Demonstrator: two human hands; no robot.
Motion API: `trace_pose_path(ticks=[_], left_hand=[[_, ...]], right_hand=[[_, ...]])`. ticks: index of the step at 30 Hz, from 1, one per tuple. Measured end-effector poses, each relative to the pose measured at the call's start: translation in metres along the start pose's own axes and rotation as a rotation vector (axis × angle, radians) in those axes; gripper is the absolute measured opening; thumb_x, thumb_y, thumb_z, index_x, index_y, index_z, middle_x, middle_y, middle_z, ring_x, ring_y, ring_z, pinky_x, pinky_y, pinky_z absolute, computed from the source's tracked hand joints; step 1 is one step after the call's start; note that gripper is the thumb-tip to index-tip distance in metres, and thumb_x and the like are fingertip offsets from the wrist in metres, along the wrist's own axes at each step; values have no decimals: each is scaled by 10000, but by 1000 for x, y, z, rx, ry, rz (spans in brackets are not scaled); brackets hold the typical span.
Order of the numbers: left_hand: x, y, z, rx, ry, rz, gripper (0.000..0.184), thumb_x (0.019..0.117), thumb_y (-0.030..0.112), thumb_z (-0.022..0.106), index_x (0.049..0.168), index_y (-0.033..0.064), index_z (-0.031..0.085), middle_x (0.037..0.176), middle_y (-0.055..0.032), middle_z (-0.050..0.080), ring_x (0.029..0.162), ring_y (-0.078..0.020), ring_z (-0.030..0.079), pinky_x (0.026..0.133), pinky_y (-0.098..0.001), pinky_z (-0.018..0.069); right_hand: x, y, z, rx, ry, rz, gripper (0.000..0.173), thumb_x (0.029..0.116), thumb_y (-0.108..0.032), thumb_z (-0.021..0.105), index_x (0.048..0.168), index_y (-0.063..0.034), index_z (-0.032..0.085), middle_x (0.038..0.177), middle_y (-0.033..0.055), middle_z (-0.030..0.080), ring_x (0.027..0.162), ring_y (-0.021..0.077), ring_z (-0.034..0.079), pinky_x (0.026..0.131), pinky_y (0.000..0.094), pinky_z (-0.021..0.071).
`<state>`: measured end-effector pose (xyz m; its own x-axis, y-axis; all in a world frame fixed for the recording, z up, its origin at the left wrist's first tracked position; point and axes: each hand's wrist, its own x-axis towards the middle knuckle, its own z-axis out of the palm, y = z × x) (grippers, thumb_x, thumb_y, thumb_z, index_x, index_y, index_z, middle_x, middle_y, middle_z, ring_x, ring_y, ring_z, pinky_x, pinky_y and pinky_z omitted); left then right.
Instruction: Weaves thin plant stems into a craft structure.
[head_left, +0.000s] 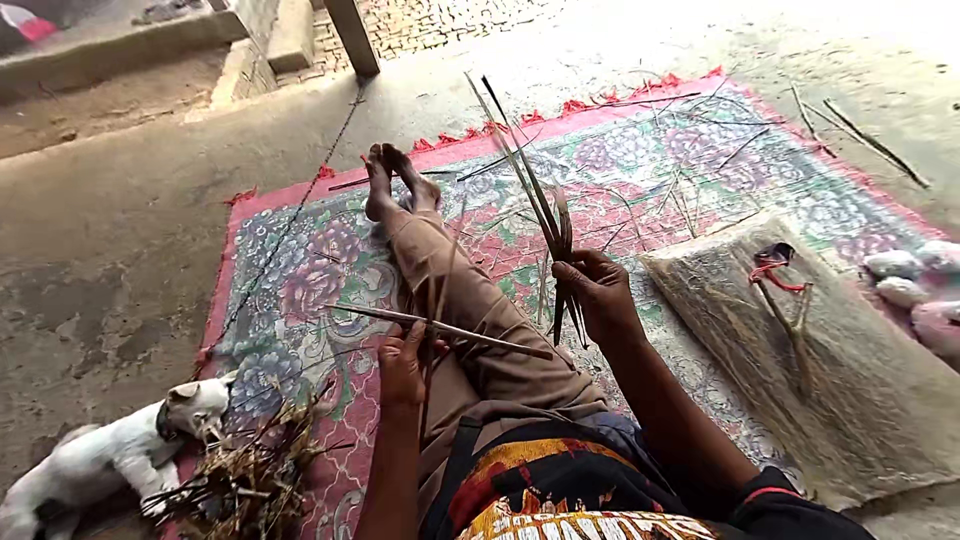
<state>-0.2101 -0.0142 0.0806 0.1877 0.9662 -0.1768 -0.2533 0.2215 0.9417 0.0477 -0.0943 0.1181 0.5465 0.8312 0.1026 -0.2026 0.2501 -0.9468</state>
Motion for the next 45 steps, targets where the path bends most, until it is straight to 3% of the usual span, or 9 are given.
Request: trace_pose_path(ticks=[4, 7, 12, 16, 22, 26, 35, 41, 45], left_hand=[[6, -28, 6, 658, -191, -135, 262, 1057, 204, 567, 1184, -12, 640, 988, -96, 719, 844, -155, 708, 768, -326, 594], [-6, 2, 1, 1080, -102, 100, 525, 999, 403, 634, 1337, 1, 639, 1284, -251, 638, 1204, -409, 609, 1040, -621, 445], [-16, 18, 34, 702, -251, 215, 358, 1017, 277, 630, 1300, 59, 660, 1182, -94, 678, 981, -163, 667, 864, -381, 570], [-11, -5, 57, 318, -265, 97, 103, 992, 112, 659, 1026, 25, 702, 844, -30, 697, 700, -69, 627, 661, -245, 539], [-11, -2, 50, 305, -295, 84, 73, 989, 88, 656, 1004, 33, 700, 819, -24, 696, 668, -55, 622, 629, -223, 539], [-9, 5, 54, 352, -348, 92, 78, 992, 100, 653, 979, 36, 696, 803, -28, 681, 663, -62, 613, 622, -228, 529], [0, 13, 48, 184, -284, -46, 261, 1105, 268, 446, 1255, 124, 604, 788, -48, 676, 598, -93, 648, 543, -241, 564], [-28, -13, 45, 159, -445, -225, 293, 1045, 25, 516, 1336, 8, 552, 973, -112, 718, 810, -172, 716, 757, -315, 614], [-26, -10, 48, 102, -353, -221, 255, 1039, 12, 524, 1289, 8, 579, 925, -100, 720, 741, -153, 708, 701, -297, 612]], right_hand=[[-11, 14, 5, 92, -22, 115, 105, 953, -20, 670, 1043, -72, 684, 803, 5, 696, 674, 66, 650, 678, 253, 584], [-24, 32, 11, 89, -62, 176, 112, 941, -14, 675, 1039, -66, 682, 798, 8, 693, 683, 68, 647, 685, 258, 581], [-40, 57, 28, 9, -277, 226, 95, 939, -25, 684, 1034, -27, 679, 813, 25, 696, 709, 83, 651, 706, 274, 577], [-37, 63, 29, -101, -473, 288, 87, 917, -24, 708, 997, -5, 681, 825, 25, 703, 750, 76, 660, 763, 281, 576], [-20, 39, 33, -144, -447, 325, 178, 1032, -123, 572, 1160, -34, 658, 898, 2, 691, 768, 69, 662, 747, 274, 583], [-9, 32, 49, -12, -378, 195, 87, 992, -37, 611, 1026, -35, 691, 838, -12, 699, 752, 55, 662, 761, 265, 587], [3, 10, 34, 25, -239, 229, 102, 1010, -16, 581, 1084, -60, 635, 847, 19, 704, 704, 111, 699, 700, 310, 631], [-5, 19, 13, -112, -255, 282, 92, 992, 9, 601, 1065, -46, 609, 801, 19, 688, 663, 100, 683, 645, 294, 619], [-10, 35, 4, -148, -283, 292, 107, 969, 36, 618, 1050, -33, 610, 792, 17, 672, 630, 94, 663, 643, 289, 613]])
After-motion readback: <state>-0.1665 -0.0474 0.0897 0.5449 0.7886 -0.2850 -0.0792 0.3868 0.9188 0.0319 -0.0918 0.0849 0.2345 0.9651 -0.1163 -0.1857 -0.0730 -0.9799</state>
